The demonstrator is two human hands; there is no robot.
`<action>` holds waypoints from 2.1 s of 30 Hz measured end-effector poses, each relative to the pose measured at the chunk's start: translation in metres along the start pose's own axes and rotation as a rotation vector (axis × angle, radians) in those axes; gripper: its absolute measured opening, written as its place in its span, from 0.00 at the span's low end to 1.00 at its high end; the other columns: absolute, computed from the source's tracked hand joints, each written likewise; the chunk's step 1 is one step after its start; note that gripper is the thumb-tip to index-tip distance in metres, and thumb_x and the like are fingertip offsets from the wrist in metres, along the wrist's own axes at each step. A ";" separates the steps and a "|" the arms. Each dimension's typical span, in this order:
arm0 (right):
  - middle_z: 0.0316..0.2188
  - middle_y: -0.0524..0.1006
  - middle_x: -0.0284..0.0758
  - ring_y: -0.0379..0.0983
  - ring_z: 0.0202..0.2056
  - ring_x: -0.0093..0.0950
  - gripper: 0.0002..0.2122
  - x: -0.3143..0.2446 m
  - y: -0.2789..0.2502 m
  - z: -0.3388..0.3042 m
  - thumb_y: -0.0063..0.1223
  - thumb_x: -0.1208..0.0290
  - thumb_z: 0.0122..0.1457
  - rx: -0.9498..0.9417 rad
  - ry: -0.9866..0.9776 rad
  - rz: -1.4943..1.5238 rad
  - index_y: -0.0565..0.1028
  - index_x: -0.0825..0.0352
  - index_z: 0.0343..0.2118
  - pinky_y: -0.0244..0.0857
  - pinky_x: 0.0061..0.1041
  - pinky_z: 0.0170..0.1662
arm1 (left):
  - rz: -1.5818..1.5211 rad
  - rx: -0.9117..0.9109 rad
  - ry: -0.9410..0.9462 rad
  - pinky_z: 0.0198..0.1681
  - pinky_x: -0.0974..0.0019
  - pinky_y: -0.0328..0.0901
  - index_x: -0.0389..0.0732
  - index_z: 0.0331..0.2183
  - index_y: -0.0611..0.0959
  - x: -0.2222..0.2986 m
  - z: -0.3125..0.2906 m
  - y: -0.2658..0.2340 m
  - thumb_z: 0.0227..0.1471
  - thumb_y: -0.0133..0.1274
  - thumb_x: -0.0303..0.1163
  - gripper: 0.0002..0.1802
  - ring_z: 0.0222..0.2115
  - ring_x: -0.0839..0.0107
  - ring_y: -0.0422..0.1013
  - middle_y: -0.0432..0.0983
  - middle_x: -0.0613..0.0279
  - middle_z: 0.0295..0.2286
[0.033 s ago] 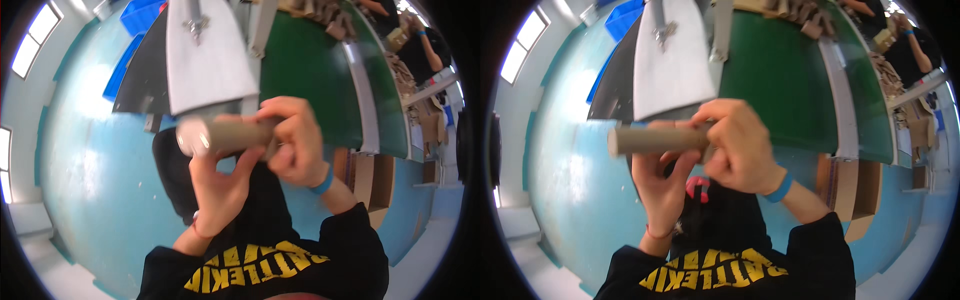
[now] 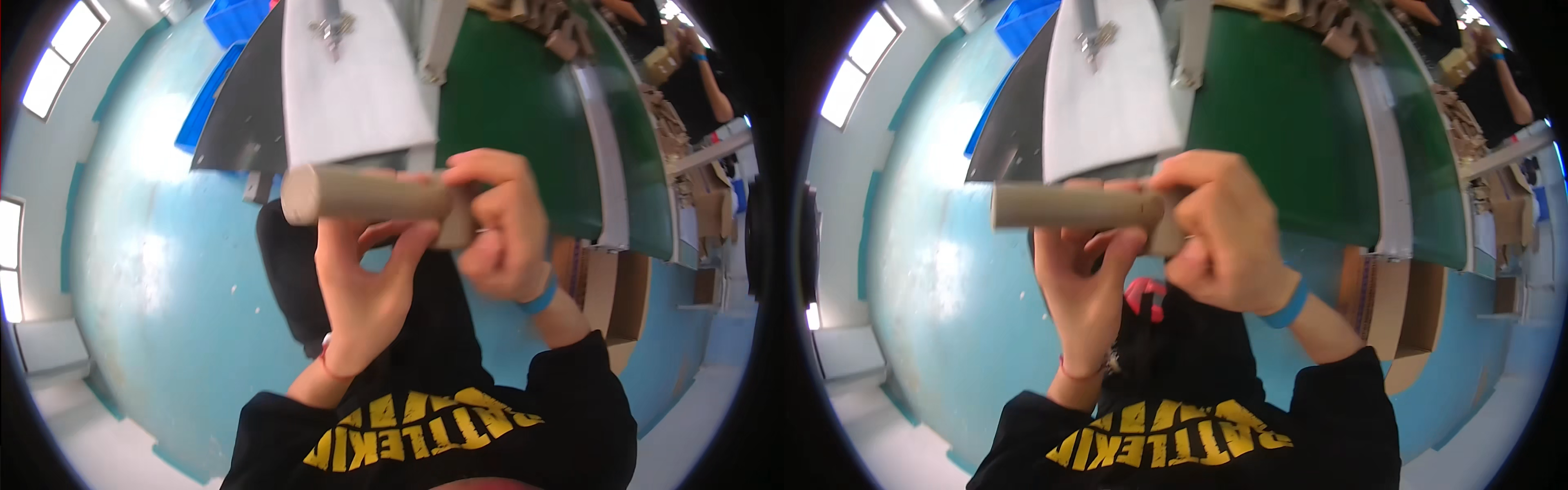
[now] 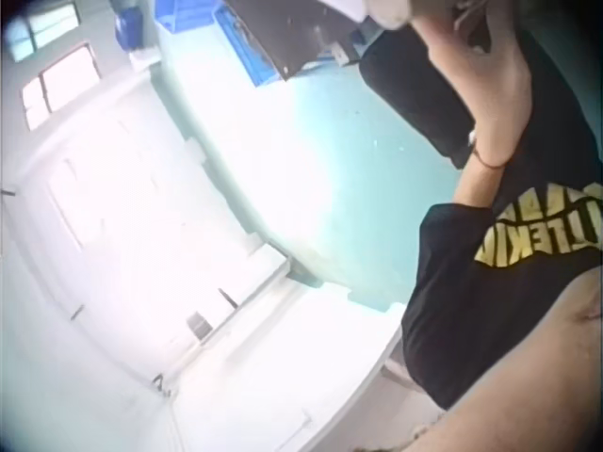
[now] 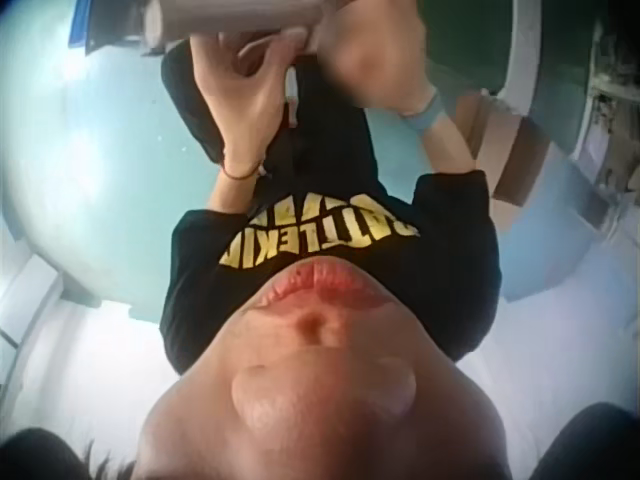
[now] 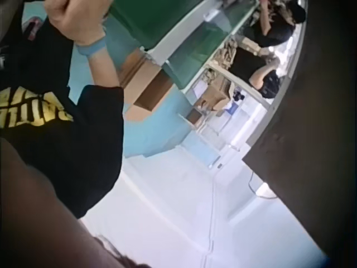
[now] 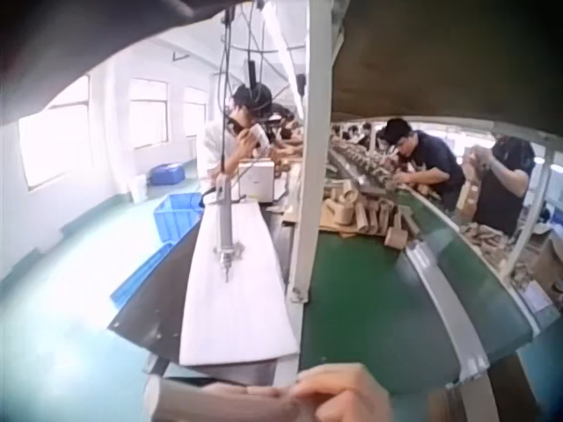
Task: The person assembles portable electric fans by retrieving components from a cardboard box, fitting casings and batteries together, driving screws into the handles using an electric screwdriver, testing the fans by pressing the power buttons, and carrying a fan to another workstation.
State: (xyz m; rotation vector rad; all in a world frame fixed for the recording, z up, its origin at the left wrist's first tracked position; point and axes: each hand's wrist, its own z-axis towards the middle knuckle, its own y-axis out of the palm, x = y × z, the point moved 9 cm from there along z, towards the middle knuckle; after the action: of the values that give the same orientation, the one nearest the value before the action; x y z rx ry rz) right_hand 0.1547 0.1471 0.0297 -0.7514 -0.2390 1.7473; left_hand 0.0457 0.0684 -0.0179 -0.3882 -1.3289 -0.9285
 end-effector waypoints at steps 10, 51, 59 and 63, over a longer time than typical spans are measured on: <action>0.20 0.70 0.37 0.69 0.25 0.30 0.09 0.045 -0.032 -0.122 0.50 0.74 0.51 -0.594 0.760 -0.030 0.67 0.70 0.18 0.63 0.28 0.30 | -0.317 -0.168 -0.119 0.50 0.64 0.65 0.35 0.50 0.65 -0.019 0.012 -0.015 0.50 0.53 0.18 0.25 0.46 0.68 0.70 0.71 0.51 0.47; 0.60 0.55 0.49 0.56 0.58 0.48 0.34 0.375 -0.146 -0.007 0.64 0.61 0.46 -0.104 0.707 -0.880 0.61 0.54 0.58 0.56 0.43 0.58 | -0.705 -0.222 -0.407 0.56 0.51 0.60 0.40 0.51 0.66 -0.098 0.063 0.060 0.53 0.54 0.33 0.25 0.52 0.54 0.64 0.69 0.56 0.44; 0.47 0.68 0.45 0.65 0.50 0.45 0.30 0.405 -0.149 0.008 0.68 0.66 0.43 0.192 0.732 -0.666 0.68 0.57 0.52 0.63 0.38 0.51 | -0.663 -0.289 -0.451 0.48 0.51 0.68 0.38 0.52 0.64 -0.108 0.071 0.065 0.52 0.57 0.38 0.30 0.47 0.54 0.70 0.73 0.56 0.39; 0.48 0.70 0.42 0.67 0.49 0.43 0.28 0.330 -0.099 0.061 0.65 0.66 0.47 0.118 0.344 -0.443 0.69 0.61 0.52 0.63 0.35 0.52 | -0.612 -0.331 -0.493 0.44 0.53 0.70 0.37 0.51 0.64 -0.108 0.071 0.065 0.50 0.60 0.41 0.33 0.43 0.53 0.73 0.74 0.54 0.36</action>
State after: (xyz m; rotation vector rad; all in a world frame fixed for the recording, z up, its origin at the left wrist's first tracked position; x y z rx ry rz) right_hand 0.1526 0.4966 0.0087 -0.8270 -0.0593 1.1832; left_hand 0.0532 0.1963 -0.0846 -0.4942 -1.7941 -1.6510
